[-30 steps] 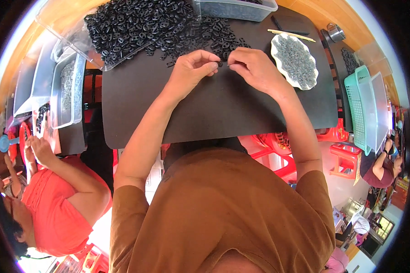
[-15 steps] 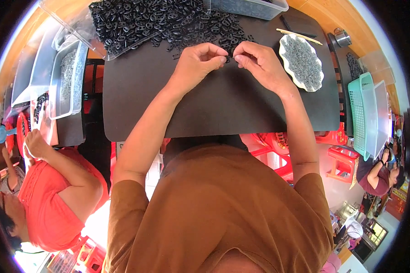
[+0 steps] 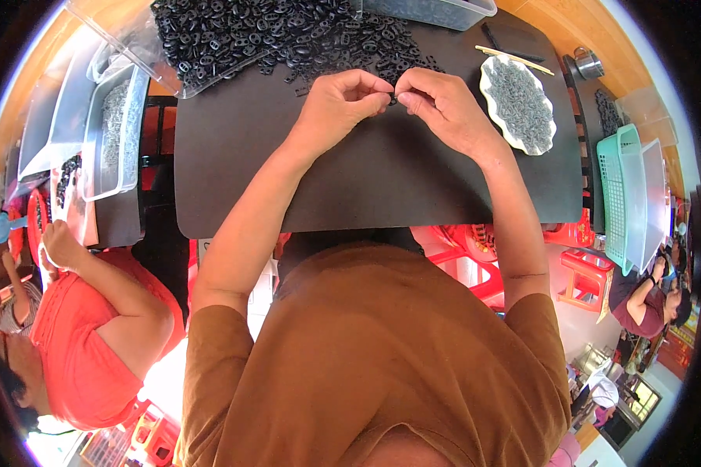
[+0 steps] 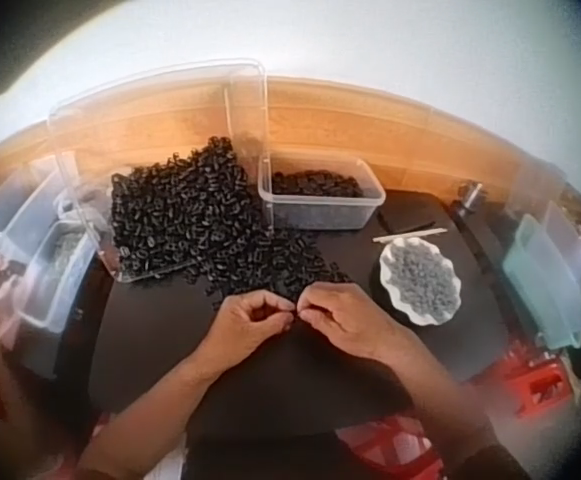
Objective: The person assembles plastic cord locks by hand, repeatedly picking up plastic components and small metal parts from the table and fitting them together.
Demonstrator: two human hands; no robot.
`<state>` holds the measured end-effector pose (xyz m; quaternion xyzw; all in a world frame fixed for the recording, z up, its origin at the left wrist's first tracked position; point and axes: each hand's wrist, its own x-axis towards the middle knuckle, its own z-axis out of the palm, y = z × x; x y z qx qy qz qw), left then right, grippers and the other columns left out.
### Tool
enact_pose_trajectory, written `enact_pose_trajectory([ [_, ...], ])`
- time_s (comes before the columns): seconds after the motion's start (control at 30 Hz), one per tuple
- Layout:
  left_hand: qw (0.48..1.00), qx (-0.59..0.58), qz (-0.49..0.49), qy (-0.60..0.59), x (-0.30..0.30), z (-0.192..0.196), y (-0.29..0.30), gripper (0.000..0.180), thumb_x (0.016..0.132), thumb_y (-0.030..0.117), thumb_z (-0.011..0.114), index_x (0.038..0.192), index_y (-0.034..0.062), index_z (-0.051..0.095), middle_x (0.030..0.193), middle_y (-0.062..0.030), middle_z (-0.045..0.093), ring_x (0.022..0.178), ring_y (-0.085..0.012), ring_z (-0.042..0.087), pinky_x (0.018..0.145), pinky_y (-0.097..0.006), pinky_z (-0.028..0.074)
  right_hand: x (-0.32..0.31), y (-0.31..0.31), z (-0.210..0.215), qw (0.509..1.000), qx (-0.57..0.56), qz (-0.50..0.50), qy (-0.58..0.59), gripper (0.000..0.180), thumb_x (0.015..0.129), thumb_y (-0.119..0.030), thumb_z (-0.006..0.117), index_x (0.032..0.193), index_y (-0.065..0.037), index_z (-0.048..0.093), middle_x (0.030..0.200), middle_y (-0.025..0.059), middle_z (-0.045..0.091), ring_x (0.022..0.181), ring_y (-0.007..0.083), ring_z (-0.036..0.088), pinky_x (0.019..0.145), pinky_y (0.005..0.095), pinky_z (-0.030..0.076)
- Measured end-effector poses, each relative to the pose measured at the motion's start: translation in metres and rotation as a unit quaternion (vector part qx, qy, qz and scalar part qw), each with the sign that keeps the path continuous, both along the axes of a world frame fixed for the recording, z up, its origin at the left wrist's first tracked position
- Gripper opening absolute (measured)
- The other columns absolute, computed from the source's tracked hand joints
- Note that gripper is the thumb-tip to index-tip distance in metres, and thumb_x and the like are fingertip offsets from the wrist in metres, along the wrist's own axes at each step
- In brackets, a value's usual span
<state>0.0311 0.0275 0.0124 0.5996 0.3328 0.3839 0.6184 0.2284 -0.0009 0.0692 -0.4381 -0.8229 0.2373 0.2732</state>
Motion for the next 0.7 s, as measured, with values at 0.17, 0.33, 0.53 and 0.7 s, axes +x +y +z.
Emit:
enact_pose_trajectory([
  [0.17,1.0,0.003,0.005,-0.001,0.0,-0.001,0.001,0.015,0.089,0.005,0.065,0.103,-0.0003,0.067,0.092,-0.0033,0.068,0.081,-0.0082,0.062,0.074,-0.021,0.051,0.0,0.001,0.002,1.0,-0.011,-0.025,-0.003,0.009,0.088,-0.01,0.057,0.09,-0.001,0.057,0.082,0.0156,0.059,0.076,0.0357,0.058,0.069,0.0399,0.046],
  [0.33,1.0,0.006,0.001,0.002,0.0,0.004,0.0,0.015,0.088,0.005,0.065,0.102,-0.0001,0.067,0.092,-0.0033,0.068,0.082,-0.0084,0.063,0.075,-0.022,0.051,-0.003,0.0,0.006,1.0,0.005,-0.019,-0.021,0.009,0.088,-0.01,0.057,0.089,-0.001,0.057,0.081,0.0159,0.059,0.077,0.036,0.059,0.069,0.0407,0.047],
  [0.53,1.0,0.004,0.005,-0.008,0.001,0.003,-0.002,0.013,0.088,0.004,0.064,0.1,-0.0004,0.067,0.09,-0.0039,0.068,0.081,-0.0086,0.063,0.075,-0.022,0.051,-0.006,-0.001,0.003,0.999,0.025,-0.017,-0.036,0.011,0.089,-0.012,0.056,0.088,-0.001,0.056,0.081,0.0165,0.059,0.078,0.0378,0.059,0.068,0.0435,0.046],
  [0.7,0.999,-0.009,0.01,-0.034,0.004,-0.001,-0.005,0.01,0.089,0.004,0.064,0.096,-0.0009,0.066,0.088,-0.0047,0.068,0.079,-0.0092,0.063,0.074,-0.023,0.051,-0.007,-0.002,-0.011,0.996,0.042,-0.038,-0.073,0.016,0.092,-0.014,0.055,0.086,0.0,0.052,0.077,0.0166,0.055,0.072,0.0367,0.056,0.065,0.0405,0.045],
])
